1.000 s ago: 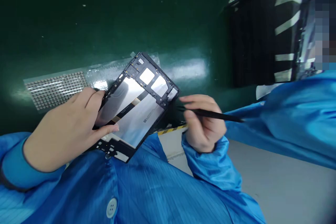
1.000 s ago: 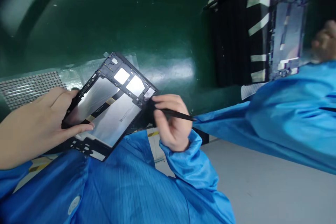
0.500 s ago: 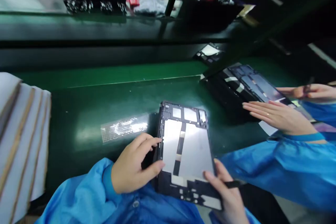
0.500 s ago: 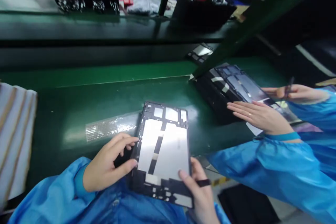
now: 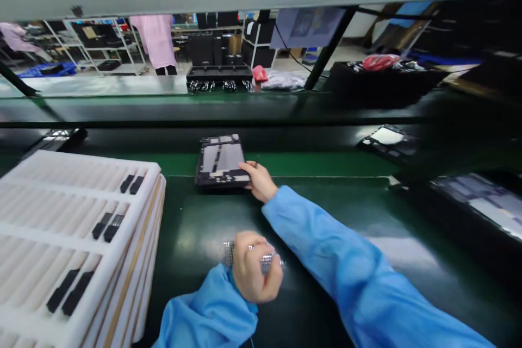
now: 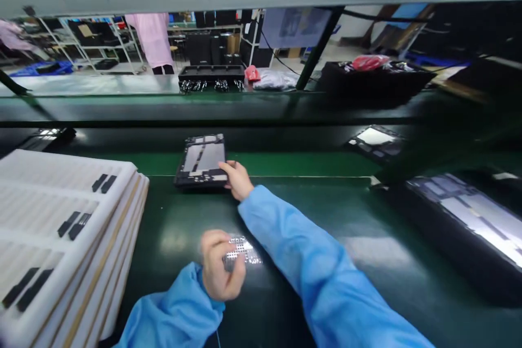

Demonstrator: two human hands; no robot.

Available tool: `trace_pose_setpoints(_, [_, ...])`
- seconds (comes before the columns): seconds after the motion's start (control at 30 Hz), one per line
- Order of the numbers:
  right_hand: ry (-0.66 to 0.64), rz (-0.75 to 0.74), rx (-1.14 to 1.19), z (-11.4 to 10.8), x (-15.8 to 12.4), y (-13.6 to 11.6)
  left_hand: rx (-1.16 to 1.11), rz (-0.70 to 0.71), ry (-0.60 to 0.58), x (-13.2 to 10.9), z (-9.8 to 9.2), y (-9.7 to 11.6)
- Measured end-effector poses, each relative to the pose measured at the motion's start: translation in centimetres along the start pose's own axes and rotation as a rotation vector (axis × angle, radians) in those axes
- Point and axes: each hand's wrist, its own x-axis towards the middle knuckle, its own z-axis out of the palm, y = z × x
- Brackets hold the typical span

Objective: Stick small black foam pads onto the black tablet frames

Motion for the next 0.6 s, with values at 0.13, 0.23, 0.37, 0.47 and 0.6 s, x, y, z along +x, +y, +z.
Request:
trace_pose_setpoints(0.13, [-0.113,-0.190,-0.123,5.5,4.3,-0.9,-0.017,0.079,-0.105,0.6,0.4,-0.4])
trace_pose_setpoints(0.23, [-0.090,-0.257,-0.334,4.3,5.3,-2.7,-0.063,0.110,-0.201,1.5,0.0,-0.7])
trace_pose_setpoints(0.37, [0.050,-0.155,-0.709,-3.8,6.1,-5.3,-0.116,0.179,-0.325,2.6,-0.1,-0.5])
trace_pose_setpoints(0.47, [0.241,0.012,-0.971,-12.6,6.6,-7.6,-0.125,0.238,-0.420,2.7,0.2,0.0])
trace_pose_setpoints(0.6, [0.499,0.277,-1.225,-23.9,7.7,-10.4,-0.115,0.303,-0.463,2.0,0.6,0.4])
